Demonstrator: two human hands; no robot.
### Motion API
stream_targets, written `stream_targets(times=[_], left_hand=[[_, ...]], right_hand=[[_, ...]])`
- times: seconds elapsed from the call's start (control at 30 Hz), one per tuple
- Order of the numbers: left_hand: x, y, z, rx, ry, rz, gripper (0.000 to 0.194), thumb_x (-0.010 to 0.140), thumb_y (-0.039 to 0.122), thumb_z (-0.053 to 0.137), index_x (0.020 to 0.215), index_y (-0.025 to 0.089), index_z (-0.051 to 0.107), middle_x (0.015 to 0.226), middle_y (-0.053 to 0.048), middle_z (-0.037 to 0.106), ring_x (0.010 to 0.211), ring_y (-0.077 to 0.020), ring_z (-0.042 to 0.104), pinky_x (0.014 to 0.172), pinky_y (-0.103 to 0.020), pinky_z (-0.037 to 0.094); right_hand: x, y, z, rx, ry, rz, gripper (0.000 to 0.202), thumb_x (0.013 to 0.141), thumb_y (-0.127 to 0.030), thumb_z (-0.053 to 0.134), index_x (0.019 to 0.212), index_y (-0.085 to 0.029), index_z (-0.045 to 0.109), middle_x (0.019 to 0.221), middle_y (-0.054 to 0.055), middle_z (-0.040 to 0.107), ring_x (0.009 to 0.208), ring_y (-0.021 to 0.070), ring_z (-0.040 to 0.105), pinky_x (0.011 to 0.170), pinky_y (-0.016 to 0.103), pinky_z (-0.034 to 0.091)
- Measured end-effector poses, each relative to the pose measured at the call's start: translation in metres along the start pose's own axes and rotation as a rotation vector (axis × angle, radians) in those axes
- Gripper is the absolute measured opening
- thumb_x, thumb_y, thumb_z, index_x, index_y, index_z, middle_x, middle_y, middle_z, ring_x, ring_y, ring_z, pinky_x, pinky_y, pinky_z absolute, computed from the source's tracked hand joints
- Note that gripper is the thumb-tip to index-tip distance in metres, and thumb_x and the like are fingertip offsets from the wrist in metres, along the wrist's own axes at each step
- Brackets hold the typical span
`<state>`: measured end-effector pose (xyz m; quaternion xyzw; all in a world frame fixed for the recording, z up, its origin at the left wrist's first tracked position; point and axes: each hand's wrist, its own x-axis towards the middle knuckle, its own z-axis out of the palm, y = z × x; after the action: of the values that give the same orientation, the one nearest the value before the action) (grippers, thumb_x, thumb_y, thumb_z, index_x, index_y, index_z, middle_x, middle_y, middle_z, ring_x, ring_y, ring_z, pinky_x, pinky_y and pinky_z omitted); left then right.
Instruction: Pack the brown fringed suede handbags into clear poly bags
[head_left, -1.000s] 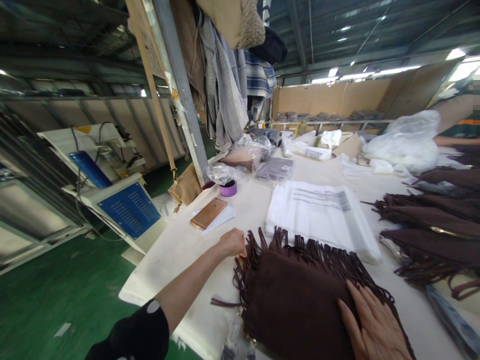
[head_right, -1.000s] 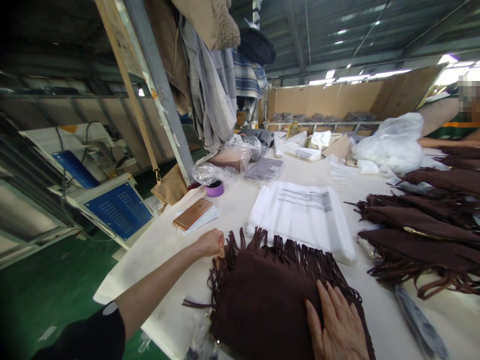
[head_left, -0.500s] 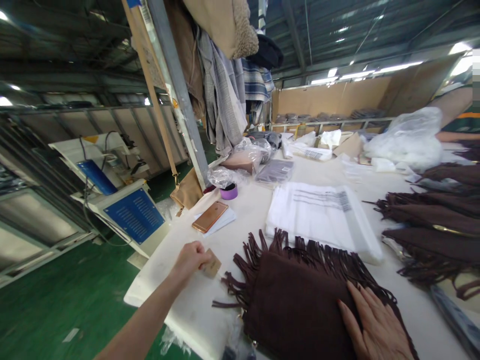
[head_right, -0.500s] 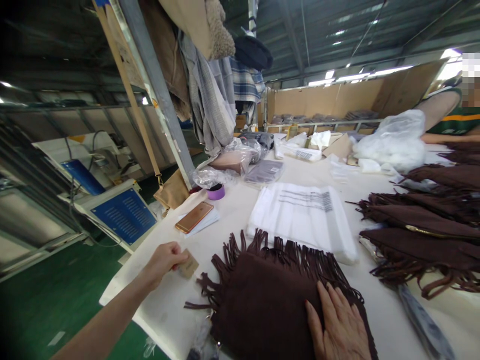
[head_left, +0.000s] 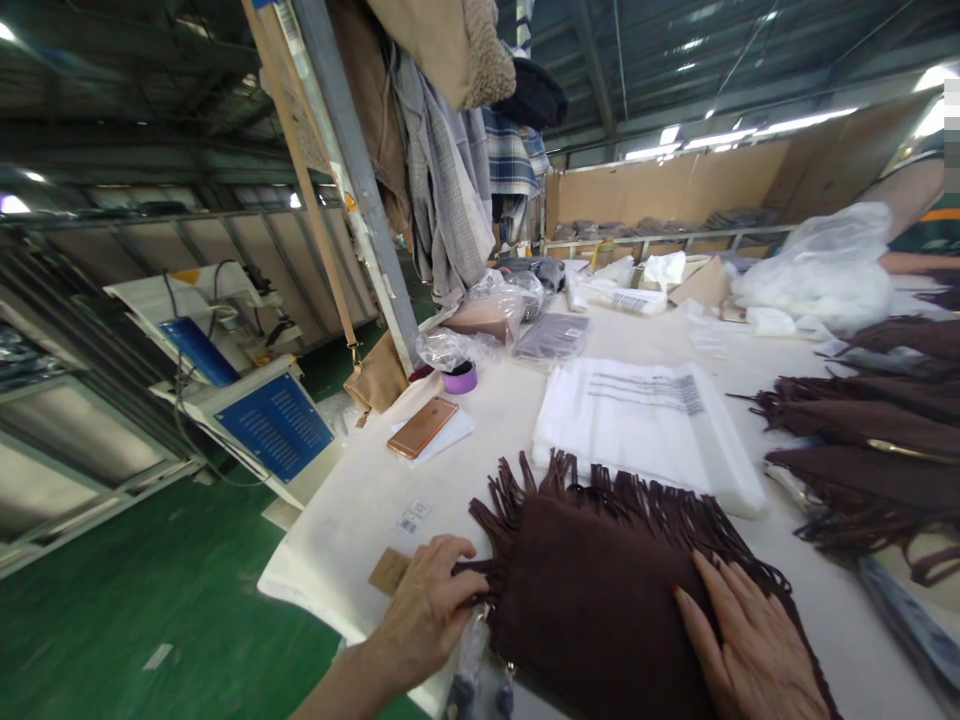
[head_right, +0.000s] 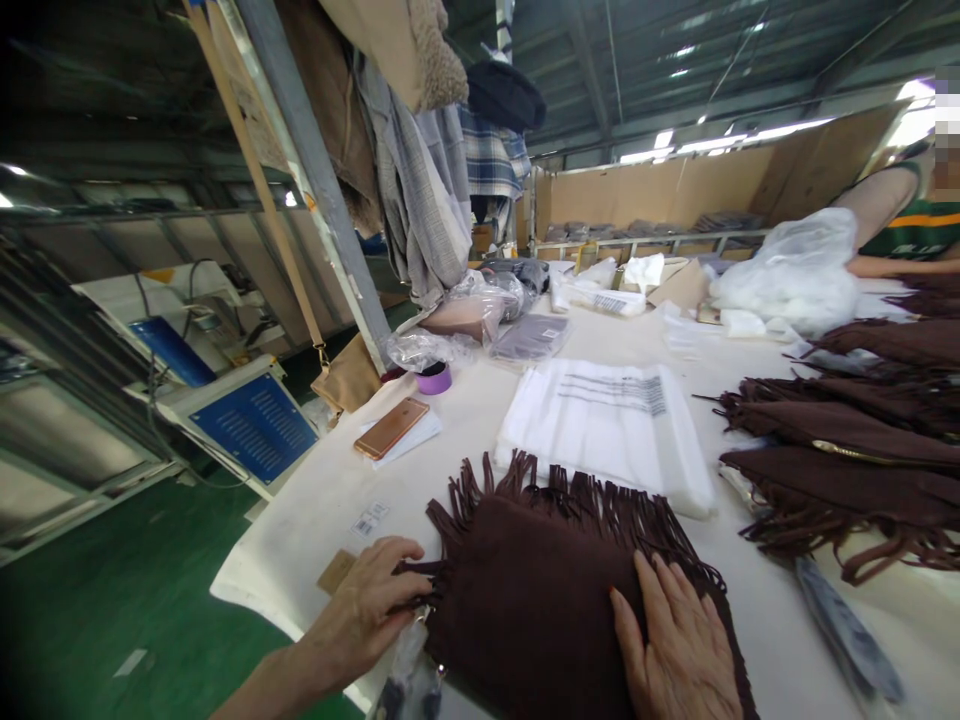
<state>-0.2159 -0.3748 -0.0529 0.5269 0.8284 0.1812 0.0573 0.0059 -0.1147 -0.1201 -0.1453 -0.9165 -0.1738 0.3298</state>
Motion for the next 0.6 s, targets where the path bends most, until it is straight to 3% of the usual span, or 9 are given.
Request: stream_targets(times=[0.13,0.33,0.43,0.6], left_hand=[[0.023,0.011,-0.008,-0.008,-0.207,-0.064,0.04,0.063,0.004,0.049,0.097,0.025,0.054,0.107,-0.001,0.057,0.104,-0.0193,0.048,0.09,-0.034,0.036],[0.043,0.013,-0.02,0.029,-0.28,-0.26,0.027,0.064,0.015,0.05,0.09,0.019,0.048,0.087,-0.003,0.061,0.077,-0.0175,0.057,0.065,-0.027,0.041],[0.052,0.014,-0.022,0.055,-0.369,-0.258,0.023,0.062,0.024,0.059,0.084,0.021,0.052,0.081,0.0,0.064,0.073,-0.0183,0.059,0.058,-0.025,0.038],[0.065,0.021,-0.023,0.161,-0.485,-0.189,0.021,0.055,0.021,0.064,0.075,0.021,0.058,0.074,-0.002,0.065,0.072,-0.0218,0.061,0.055,-0.026,0.037]], right_hand=[[-0.005,-0.002,0.003,0.032,-0.035,0.079,0.039,0.088,-0.015,0.028,0.096,-0.015,0.067,0.116,0.018,0.059,0.121,0.0358,0.042,0.09,0.055,0.041],[-0.004,-0.004,0.0,0.048,-0.045,0.074,0.036,0.086,-0.012,0.033,0.097,-0.017,0.066,0.118,0.016,0.059,0.127,0.0366,0.035,0.093,0.057,0.039],[-0.004,-0.003,0.0,0.032,-0.038,0.07,0.035,0.086,-0.01,0.033,0.096,-0.016,0.066,0.117,0.015,0.059,0.128,0.0358,0.035,0.093,0.056,0.041],[-0.008,0.001,0.005,0.075,-0.068,0.061,0.037,0.084,-0.011,0.031,0.097,-0.017,0.065,0.12,0.015,0.058,0.129,0.0355,0.034,0.093,0.057,0.04]])
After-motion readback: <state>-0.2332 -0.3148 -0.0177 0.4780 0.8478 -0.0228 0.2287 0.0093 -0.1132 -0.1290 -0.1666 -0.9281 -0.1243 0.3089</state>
